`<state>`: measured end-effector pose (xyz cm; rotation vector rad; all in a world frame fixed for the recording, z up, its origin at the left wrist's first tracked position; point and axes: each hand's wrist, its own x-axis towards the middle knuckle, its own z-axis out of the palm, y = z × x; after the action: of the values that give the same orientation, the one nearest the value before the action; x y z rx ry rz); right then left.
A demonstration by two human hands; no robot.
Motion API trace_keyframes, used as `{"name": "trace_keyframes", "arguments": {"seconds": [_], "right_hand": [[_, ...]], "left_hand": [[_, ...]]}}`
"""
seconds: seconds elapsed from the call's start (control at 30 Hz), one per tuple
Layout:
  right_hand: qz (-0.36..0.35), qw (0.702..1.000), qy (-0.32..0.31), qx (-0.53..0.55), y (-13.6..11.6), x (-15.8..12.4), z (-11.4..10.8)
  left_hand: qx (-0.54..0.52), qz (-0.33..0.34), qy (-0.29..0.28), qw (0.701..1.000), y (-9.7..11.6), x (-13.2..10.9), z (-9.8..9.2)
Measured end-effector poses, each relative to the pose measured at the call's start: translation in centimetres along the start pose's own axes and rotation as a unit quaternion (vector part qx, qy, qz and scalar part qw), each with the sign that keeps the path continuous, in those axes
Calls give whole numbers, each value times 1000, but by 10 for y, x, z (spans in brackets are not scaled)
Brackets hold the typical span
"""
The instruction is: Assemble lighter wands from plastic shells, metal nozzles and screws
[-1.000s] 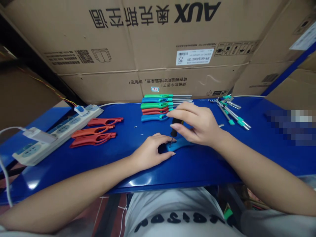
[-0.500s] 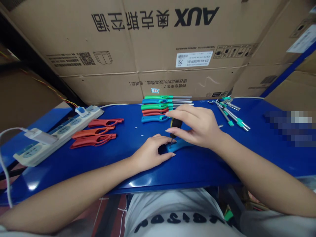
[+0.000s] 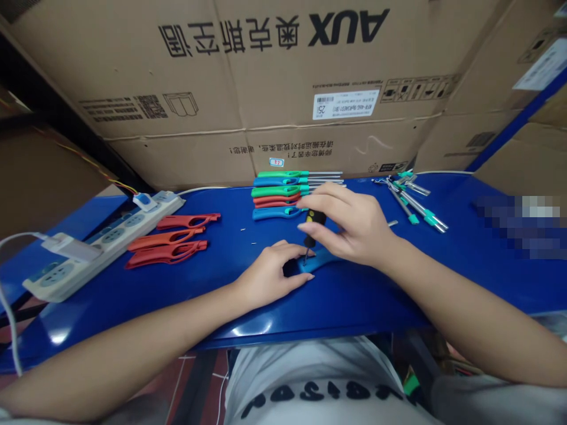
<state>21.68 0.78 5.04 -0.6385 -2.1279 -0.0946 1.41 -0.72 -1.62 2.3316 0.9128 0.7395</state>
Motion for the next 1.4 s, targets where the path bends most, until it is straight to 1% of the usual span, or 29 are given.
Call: {"name": "trace_keyframes", "arguments": {"seconds": [0.07,0.13,0.2,0.27,0.37,0.43,0.47,0.53,0.6,0.67,0.7,0.77,0.83,0.87,0.93,0.97,1.03,1.1,1.13,1.2,1.27,1.33,1.4], "right_hand": [[26,995,-36,86,-1,1,-1],[53,980,-65,179,-2,4,-2],[64,975,-67,204,-3,6,-3],[51,984,-39,164,-2,6,-3],[-10,998,4,58,-1,2,-2],[-41,999,3,16,0,0,-1],[-39,999,-8,23,0,-1,-1],[5,994,-40,100,-1,0,-1],[58,974,-72,207,-3,2,0],[83,960,-76,257,-4,4,1],[83,962,-63,250,-4,4,2],[66,979,-11,191,-3,3,5],[27,993,35,109,-1,1,6],[4,996,43,72,0,0,6],[-21,999,25,29,1,-1,5],[-21,999,5,35,0,-1,3],[4,994,-41,104,-2,0,0],[36,976,-81,199,-5,3,-2],[45,968,-90,231,-6,4,-3],[41,966,-86,240,-8,5,-3],[19,978,-49,199,-9,5,-2],[-13,992,-9,126,-8,3,0],[-51,998,6,32,-5,1,1]], "left_hand": [[5,-2,-7,1000,2,1,-1],[5,-3,-11,1000,3,1,-2],[5,-2,-9,1000,2,1,-1],[5,0,-3,1000,0,0,0],[4,6,9,1000,-2,-1,2],[6,9,14,1000,-2,0,2],[9,9,12,1000,-2,0,1],[10,8,2,1000,0,1,0],[6,6,-7,1000,1,1,0],[2,7,-4,1000,1,1,0],[0,9,0,1000,0,0,1],[-3,13,8,1000,-1,0,2],[-7,16,15,1000,-2,-1,3],[-8,16,17,1000,-2,-1,3],[-5,15,16,1000,-1,-1,3],[-2,13,13,1000,-1,-1,2],[2,10,6,1000,0,0,1],[-1,10,4,1000,0,0,1],[-4,11,7,1000,-1,0,2],[-6,15,16,1000,-3,0,3],[3,18,21,1000,-5,-1,5],[10,17,20,1000,-6,-1,6],[10,12,18,1000,-5,-1,6]]}}
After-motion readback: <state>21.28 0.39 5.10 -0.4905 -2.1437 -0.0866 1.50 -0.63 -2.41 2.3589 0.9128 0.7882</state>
